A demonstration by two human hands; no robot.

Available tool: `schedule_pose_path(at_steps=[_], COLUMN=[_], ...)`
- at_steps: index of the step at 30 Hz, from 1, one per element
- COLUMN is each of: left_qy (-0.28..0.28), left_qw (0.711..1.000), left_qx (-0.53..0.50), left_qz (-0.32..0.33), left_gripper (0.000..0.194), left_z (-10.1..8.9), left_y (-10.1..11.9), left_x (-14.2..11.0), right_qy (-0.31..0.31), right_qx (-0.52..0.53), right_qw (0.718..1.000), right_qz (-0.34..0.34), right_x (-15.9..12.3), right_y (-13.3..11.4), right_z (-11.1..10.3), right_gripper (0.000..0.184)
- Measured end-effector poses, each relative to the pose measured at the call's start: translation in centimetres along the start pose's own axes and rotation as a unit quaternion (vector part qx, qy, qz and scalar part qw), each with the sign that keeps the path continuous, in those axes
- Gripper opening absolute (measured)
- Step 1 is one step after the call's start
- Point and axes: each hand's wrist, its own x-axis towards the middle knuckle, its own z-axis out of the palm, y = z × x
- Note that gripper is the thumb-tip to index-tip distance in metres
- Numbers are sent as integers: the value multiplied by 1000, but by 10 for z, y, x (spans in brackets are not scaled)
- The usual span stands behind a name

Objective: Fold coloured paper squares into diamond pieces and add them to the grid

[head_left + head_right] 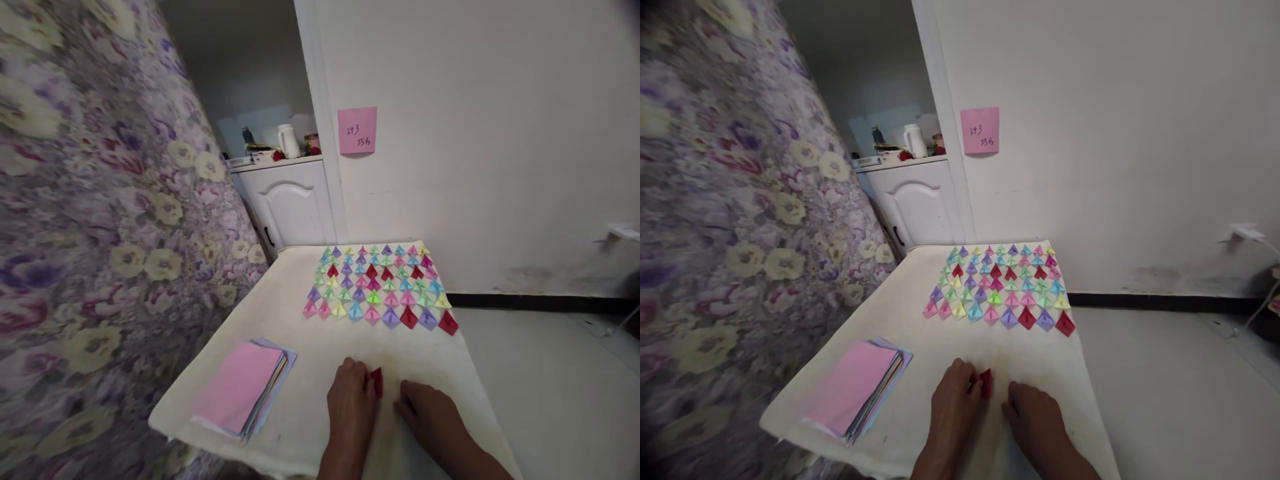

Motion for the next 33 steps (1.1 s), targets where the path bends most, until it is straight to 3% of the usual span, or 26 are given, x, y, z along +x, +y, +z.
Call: schedule_pose_path(at_steps=[4,7,20,33], left_qy=[11,19,30,38], left_qw=[1000,1000,999,993], left_qx=[-9,-13,-42,-102], left_qz=[-1,-2,0,-37], left_gripper=[11,12,13,10], left_z=[-2,-2,-3,-12], left_y=[-6,-9,-24,-34], left_x=[0,-1,-9,-12], right_qy=[71,91,103,67], right_qx=[-9,-11,-18,24], right_qw=[997,995,994,997], right_qz=[-29,-38,-39,-4], right_x=[-4,-7,-9,-7], right_y=[-2,-2,-2,9], right_z=[16,20,28,37], right_gripper=[20,21,26,32])
